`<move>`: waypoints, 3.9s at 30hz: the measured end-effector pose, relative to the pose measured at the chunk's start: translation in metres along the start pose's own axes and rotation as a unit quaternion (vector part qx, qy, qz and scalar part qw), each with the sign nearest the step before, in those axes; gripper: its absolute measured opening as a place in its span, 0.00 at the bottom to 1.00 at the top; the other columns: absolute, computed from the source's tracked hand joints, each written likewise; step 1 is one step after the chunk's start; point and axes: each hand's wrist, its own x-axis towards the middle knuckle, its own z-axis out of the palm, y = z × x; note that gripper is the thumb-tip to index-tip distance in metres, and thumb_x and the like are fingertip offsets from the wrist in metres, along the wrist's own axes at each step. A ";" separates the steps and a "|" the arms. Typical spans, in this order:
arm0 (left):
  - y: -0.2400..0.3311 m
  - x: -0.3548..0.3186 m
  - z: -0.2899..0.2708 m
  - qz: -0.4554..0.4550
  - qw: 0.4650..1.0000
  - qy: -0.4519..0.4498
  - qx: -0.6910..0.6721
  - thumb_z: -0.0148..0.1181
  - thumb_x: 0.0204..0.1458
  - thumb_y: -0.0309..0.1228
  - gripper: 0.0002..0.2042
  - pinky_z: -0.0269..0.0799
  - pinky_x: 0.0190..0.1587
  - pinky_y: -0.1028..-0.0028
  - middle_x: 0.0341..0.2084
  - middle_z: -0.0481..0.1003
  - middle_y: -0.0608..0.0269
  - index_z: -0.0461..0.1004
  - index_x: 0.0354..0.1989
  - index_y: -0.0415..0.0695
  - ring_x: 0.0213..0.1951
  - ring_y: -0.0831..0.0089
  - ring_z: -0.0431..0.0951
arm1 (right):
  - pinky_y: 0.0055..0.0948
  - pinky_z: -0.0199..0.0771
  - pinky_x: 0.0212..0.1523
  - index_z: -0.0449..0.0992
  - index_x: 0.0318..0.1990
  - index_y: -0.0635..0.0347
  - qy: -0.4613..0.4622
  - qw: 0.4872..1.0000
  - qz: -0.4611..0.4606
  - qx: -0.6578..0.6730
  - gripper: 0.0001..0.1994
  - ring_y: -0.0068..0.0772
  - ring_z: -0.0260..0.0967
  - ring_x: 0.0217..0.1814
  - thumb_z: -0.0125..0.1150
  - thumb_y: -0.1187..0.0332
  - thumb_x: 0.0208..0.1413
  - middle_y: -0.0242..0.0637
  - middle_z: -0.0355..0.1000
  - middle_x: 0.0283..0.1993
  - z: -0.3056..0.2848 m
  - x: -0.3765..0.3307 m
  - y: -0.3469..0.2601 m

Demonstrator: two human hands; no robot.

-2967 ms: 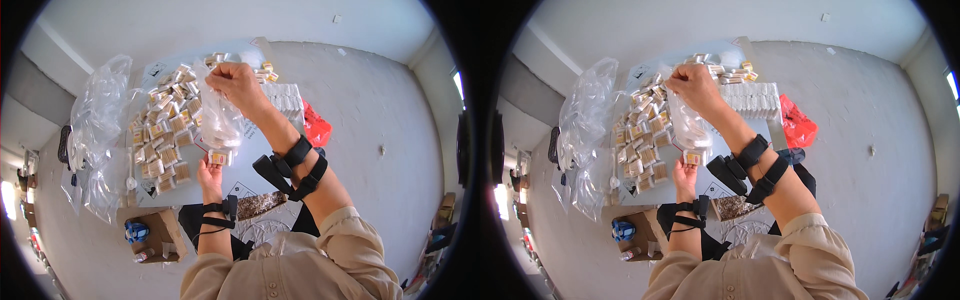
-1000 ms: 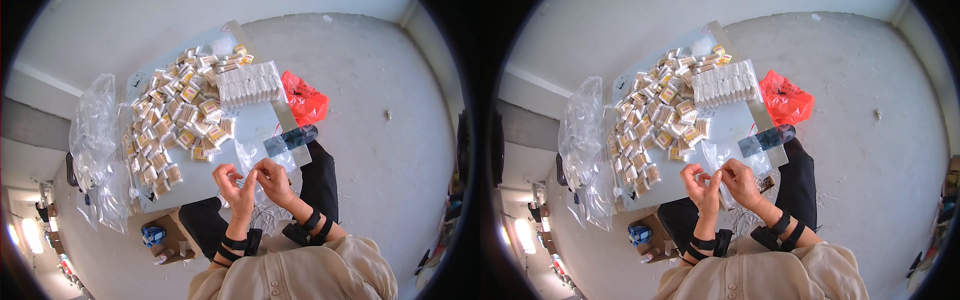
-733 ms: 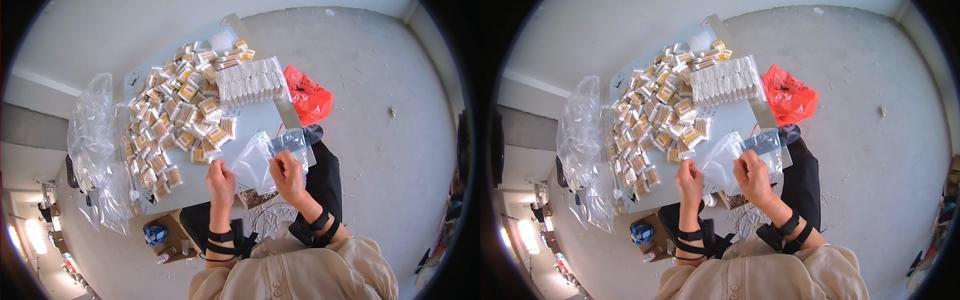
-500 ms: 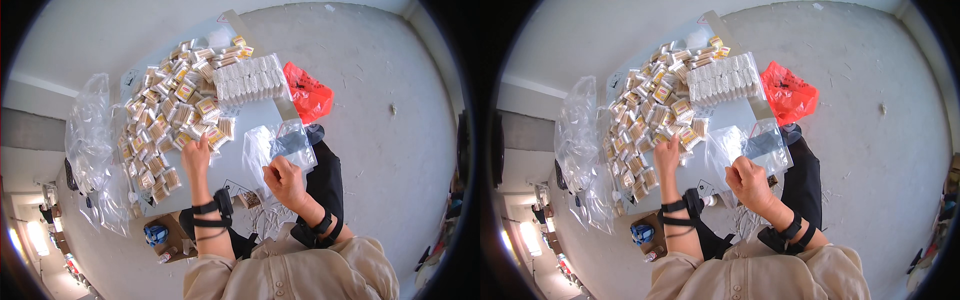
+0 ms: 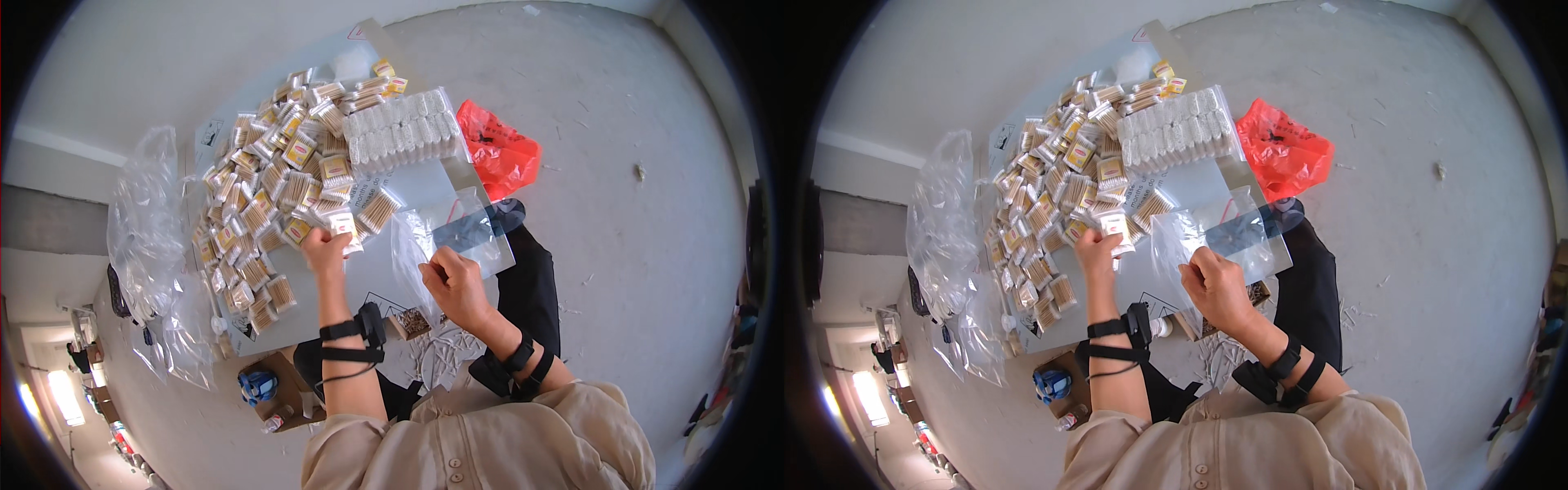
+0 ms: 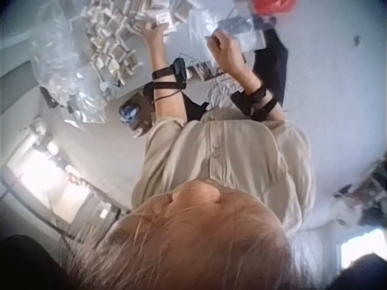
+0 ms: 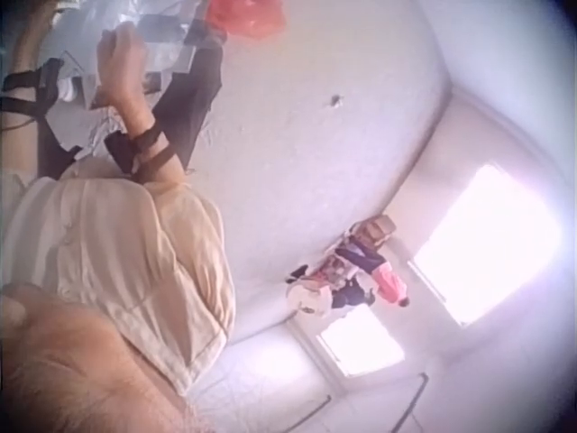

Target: The recorder is packing individual small packs of cotton swabs into a larger clear plastic bag on a table.

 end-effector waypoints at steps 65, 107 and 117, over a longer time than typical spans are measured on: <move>0.047 -0.094 0.017 0.143 0.767 -0.467 0.417 0.58 0.47 0.37 0.16 0.69 0.45 0.66 0.36 0.74 0.47 0.74 0.40 0.38 0.40 0.60 0.75 | 0.27 0.62 0.26 0.66 0.26 0.64 -0.190 0.896 0.093 0.391 0.12 0.23 0.59 0.24 0.52 0.69 0.61 0.31 0.61 0.21 0.016 -0.061 -0.018; 0.018 0.023 0.056 0.477 0.750 -0.086 0.451 0.67 0.42 0.33 0.14 0.73 0.35 0.58 0.27 0.74 0.51 0.70 0.28 0.36 0.29 0.51 0.75 | 0.21 0.62 0.22 0.70 0.26 0.65 -0.134 0.955 0.086 0.250 0.11 0.18 0.66 0.21 0.52 0.71 0.61 0.34 0.71 0.25 -0.046 -0.006 -0.031; 0.103 -0.048 -0.022 0.048 0.944 -0.232 -0.230 0.54 0.55 0.24 0.14 0.78 0.45 0.62 0.39 0.76 0.49 0.68 0.50 0.34 0.43 0.63 0.79 | 0.21 0.63 0.23 0.71 0.28 0.67 -0.130 0.969 0.088 0.188 0.10 0.19 0.66 0.22 0.51 0.71 0.61 0.35 0.70 0.25 -0.039 -0.004 -0.033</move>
